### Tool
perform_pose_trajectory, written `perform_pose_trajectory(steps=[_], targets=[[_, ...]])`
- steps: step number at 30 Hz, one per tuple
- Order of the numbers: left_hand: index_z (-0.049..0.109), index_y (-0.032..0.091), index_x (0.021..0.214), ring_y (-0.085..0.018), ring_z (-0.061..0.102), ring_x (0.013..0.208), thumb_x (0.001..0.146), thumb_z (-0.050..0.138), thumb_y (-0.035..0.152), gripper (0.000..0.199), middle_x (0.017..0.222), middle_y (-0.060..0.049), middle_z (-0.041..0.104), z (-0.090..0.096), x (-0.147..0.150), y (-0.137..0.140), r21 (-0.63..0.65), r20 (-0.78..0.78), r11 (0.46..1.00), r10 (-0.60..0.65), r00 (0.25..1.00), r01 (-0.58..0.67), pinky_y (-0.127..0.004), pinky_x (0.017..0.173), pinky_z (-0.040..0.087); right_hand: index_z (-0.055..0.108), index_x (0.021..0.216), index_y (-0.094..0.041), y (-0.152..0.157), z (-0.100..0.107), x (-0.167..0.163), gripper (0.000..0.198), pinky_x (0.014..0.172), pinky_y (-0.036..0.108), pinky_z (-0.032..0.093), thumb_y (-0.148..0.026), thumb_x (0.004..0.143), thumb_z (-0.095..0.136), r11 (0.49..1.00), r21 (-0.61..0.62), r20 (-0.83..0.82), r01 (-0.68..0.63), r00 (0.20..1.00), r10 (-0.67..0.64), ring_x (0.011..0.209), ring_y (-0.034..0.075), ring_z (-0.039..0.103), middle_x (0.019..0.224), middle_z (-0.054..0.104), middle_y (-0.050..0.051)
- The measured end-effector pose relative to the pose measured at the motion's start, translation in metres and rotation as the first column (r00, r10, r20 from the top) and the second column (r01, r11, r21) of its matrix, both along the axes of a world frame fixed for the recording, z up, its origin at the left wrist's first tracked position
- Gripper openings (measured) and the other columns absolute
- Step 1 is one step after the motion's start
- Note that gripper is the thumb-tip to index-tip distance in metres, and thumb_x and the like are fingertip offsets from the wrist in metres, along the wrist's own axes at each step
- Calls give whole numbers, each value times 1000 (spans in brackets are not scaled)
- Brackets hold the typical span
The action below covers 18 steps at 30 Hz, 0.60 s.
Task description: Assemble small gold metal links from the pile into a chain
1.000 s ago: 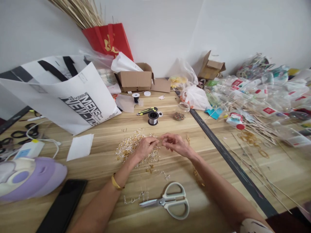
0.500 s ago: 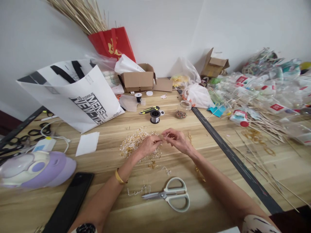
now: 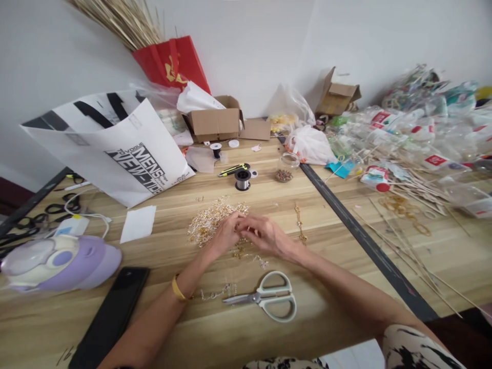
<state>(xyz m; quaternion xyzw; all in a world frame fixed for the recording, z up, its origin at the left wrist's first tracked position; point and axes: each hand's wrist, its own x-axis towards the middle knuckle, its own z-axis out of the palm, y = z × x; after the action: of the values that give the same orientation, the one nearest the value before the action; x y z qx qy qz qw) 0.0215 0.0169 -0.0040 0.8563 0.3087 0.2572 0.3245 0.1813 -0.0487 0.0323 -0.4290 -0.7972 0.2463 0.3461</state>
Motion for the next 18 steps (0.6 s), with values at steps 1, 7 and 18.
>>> perform_pose_trajectory(steps=[1, 7, 18], targets=[[69, 15, 89, -19, 59, 93, 80, 56, 18, 16, 103, -7, 62, 1, -2, -2, 26, 8, 1000, -3, 1000, 3, -29, 83, 46, 62, 98, -17, -6, 0, -4, 15, 71, 25, 46, -16, 89, 49, 999, 30, 53, -28, 998, 26, 83, 16, 60, 96, 63, 8], [71, 16, 85, -18, 57, 85, 88, 52, 28, 23, 88, -7, 62, 5, -9, -13, 91, 73, 986, 134, 988, -141, -30, 79, 45, 56, 99, -18, -22, -9, -7, 13, 68, 25, 46, -16, 90, 46, 999, 24, 99, 39, 994, -41, 76, 15, 58, 96, 59, 7], [71, 15, 88, -19, 64, 85, 91, 47, 28, 27, 90, -9, 71, 4, -14, -21, -20, 188, 990, 140, 972, -138, -31, 78, 49, 48, 120, -17, 15, -41, -1, 36, 67, 26, 52, -16, 85, 50, 979, -186, -154, 79, 982, -109, 83, 14, 64, 104, 64, 9]])
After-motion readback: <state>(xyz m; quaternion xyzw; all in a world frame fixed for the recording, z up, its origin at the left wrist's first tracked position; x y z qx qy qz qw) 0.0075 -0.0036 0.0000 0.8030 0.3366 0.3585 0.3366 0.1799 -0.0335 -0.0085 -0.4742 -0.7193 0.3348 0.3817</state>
